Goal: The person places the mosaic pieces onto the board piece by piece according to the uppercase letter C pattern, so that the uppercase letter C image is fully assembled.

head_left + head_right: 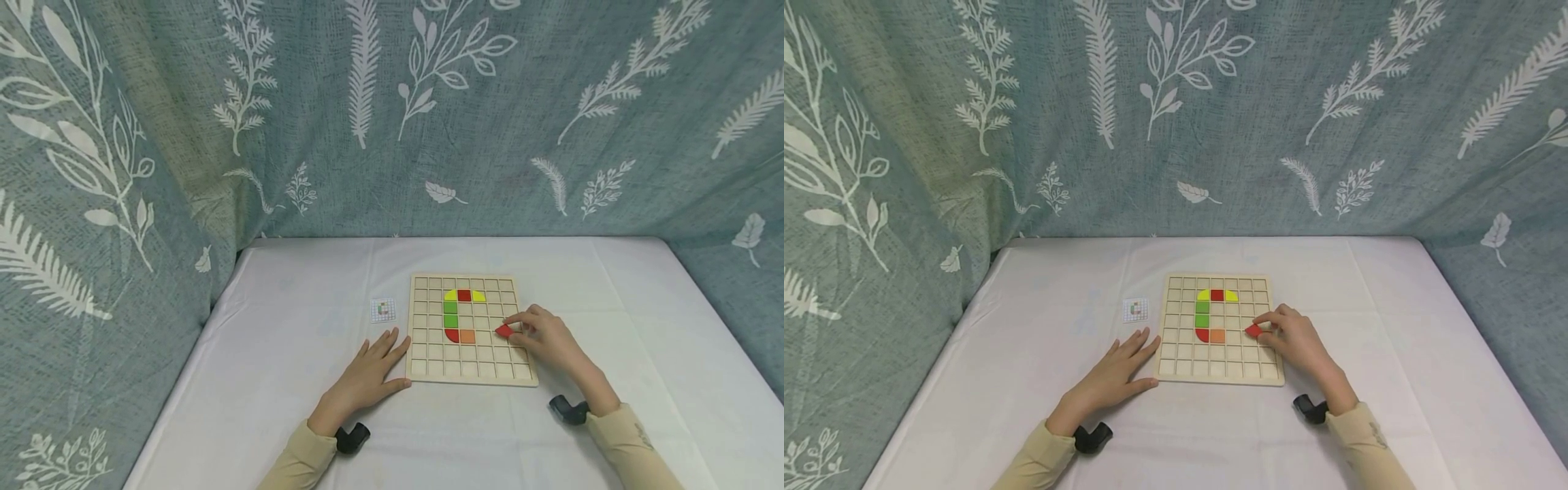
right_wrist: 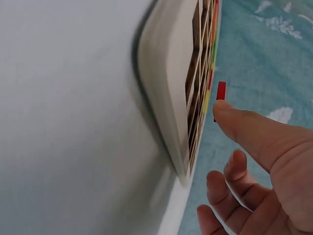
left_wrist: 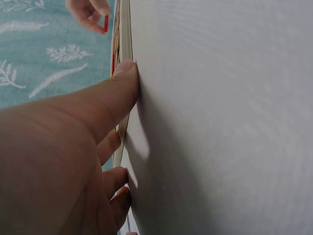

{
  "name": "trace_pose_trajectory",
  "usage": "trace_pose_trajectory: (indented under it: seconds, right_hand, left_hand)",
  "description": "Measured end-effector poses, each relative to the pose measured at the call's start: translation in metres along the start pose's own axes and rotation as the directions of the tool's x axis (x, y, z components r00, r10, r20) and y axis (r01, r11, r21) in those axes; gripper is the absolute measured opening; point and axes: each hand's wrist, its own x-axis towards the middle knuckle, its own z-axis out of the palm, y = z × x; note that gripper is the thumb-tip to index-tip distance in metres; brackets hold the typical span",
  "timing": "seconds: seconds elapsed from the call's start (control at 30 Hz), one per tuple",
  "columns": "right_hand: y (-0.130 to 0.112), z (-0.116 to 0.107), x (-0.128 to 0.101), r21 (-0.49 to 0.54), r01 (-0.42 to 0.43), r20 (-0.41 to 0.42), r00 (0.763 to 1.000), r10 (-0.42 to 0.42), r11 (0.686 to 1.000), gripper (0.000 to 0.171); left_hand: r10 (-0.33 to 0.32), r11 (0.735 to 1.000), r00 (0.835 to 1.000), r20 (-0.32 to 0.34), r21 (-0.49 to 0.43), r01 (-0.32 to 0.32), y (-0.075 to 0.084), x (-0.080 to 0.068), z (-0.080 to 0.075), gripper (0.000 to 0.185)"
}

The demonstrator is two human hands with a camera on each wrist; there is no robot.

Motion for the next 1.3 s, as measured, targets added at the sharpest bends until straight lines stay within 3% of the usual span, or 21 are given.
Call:
trace_pose_trajectory:
  seconds: [0.23,0.57,0.93,1.3]
  right_hand:
    - [-0.007,0.008,0.004,0.025,0.042,0.024,0.999,-0.042,0.999,0.022]
    - [-0.011,0.012,0.008,0.055,0.026,0.100,0.994,-0.031,0.998,0.021]
    - [-0.011,0.014,0.017,0.044,0.131,0.138,0.981,-0.136,0.990,0.023]
    - [-0.011,0.016,0.017,0.073,0.061,0.108,0.992,-0.068,0.996,0.011]
  left_hand:
    - [0.050,0.998,0.998,-0.045,-0.023,-0.051,0.001,-0.003,-0.001,0.070]
    - [-0.005,1.000,1.000,0.005,0.012,0.005,0.001,0.000,0.000,0.069]
    - [-0.018,1.000,1.000,0.004,0.005,0.018,0.003,0.001,0.000,0.070]
    - [-0.022,0.999,1.000,0.008,0.024,0.021,0.005,0.002,0.000,0.069]
